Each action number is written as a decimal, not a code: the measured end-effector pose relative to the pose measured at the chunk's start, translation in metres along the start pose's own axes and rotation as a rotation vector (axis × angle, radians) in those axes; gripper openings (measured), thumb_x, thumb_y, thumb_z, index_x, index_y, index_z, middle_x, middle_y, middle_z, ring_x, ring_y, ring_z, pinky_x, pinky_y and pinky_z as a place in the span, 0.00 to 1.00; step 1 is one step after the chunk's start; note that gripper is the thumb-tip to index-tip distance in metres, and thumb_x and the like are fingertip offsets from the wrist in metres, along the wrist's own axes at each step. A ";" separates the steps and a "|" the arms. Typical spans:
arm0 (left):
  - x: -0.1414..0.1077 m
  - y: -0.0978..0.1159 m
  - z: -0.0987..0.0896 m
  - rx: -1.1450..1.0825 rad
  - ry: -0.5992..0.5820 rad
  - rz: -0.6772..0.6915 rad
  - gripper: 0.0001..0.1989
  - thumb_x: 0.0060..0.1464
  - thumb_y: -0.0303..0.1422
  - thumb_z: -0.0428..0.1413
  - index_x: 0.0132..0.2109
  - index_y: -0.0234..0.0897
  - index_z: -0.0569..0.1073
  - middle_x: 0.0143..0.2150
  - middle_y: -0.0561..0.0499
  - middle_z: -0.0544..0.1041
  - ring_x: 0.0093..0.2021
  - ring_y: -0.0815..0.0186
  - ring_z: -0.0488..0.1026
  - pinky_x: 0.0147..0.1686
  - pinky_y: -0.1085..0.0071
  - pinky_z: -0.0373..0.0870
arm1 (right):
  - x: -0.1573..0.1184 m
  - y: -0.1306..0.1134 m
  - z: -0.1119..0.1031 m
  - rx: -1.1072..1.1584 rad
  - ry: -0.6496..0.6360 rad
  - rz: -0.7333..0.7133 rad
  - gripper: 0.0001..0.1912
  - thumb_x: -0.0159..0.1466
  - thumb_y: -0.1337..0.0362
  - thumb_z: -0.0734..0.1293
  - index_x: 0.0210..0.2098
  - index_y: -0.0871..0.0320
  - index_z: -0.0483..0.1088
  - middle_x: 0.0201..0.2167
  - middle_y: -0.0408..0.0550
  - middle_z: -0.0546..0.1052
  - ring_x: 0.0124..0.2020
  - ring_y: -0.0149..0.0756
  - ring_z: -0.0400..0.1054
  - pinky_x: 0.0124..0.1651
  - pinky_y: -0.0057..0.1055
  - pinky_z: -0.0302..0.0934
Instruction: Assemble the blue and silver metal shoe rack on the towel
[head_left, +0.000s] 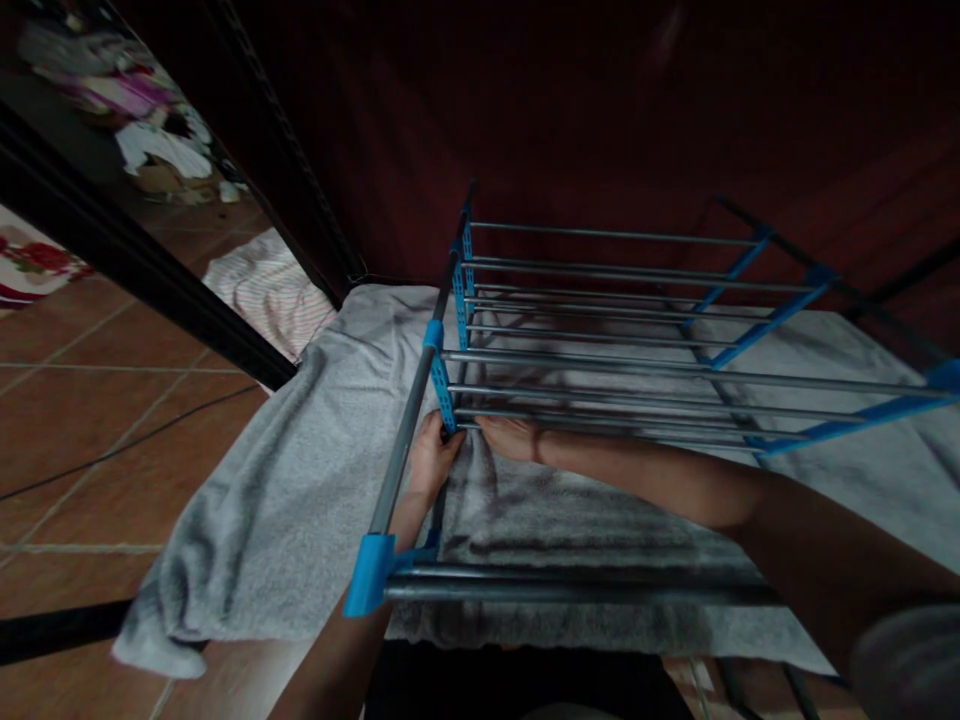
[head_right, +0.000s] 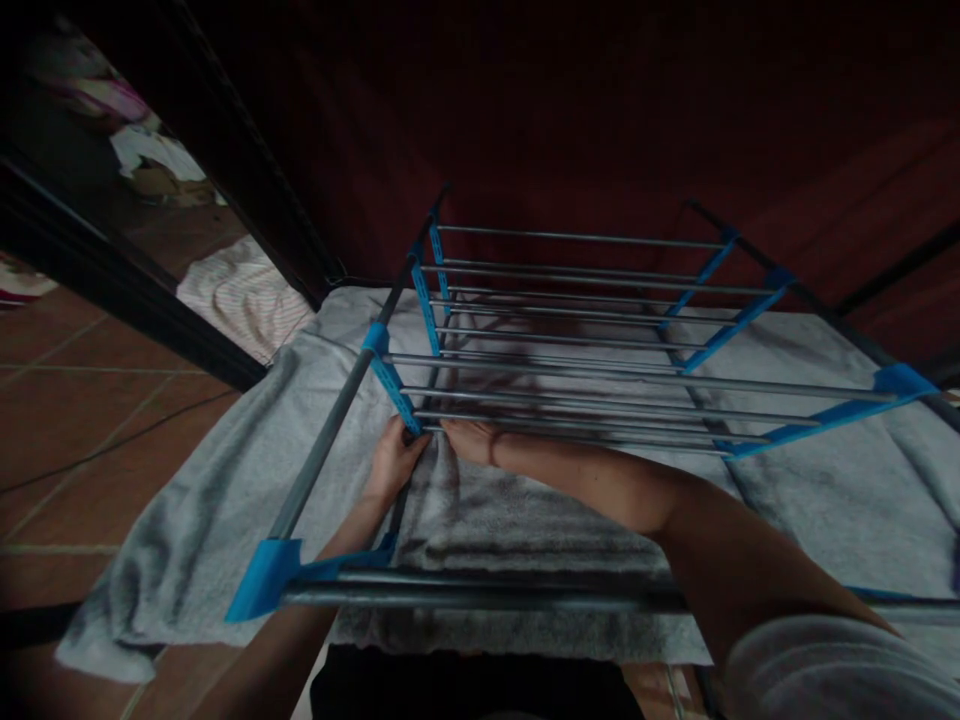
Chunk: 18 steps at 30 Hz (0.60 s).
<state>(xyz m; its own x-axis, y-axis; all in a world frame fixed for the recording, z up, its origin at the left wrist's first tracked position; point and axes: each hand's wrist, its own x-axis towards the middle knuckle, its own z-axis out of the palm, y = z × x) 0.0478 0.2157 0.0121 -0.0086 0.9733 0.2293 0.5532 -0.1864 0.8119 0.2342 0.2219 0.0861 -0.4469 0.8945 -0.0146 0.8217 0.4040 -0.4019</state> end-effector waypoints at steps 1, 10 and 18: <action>0.000 -0.001 0.001 0.012 0.009 -0.010 0.10 0.53 0.34 0.58 0.43 0.40 0.70 0.40 0.50 0.72 0.40 0.61 0.70 0.44 0.63 0.68 | 0.008 0.003 0.004 0.001 -0.021 -0.040 0.12 0.67 0.73 0.62 0.48 0.61 0.71 0.49 0.45 0.78 0.52 0.33 0.71 0.57 0.27 0.59; -0.003 -0.003 0.009 0.166 0.048 0.055 0.07 0.58 0.32 0.53 0.44 0.40 0.69 0.45 0.45 0.73 0.48 0.56 0.71 0.50 0.58 0.71 | 0.022 0.021 0.024 -0.024 -0.088 -0.228 0.18 0.70 0.67 0.61 0.58 0.62 0.63 0.53 0.54 0.75 0.53 0.42 0.70 0.61 0.40 0.61; -0.003 -0.007 0.012 0.193 0.049 0.084 0.08 0.60 0.31 0.52 0.46 0.39 0.68 0.46 0.43 0.72 0.50 0.55 0.71 0.52 0.55 0.71 | 0.017 0.023 0.029 -0.033 -0.097 -0.246 0.11 0.71 0.63 0.59 0.46 0.63 0.68 0.46 0.56 0.77 0.47 0.46 0.72 0.54 0.44 0.64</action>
<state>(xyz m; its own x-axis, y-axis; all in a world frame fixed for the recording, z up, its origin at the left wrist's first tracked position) 0.0544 0.2157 -0.0010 0.0066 0.9469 0.3216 0.7029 -0.2331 0.6720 0.2349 0.2404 0.0499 -0.6654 0.7465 -0.0084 0.6944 0.6147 -0.3741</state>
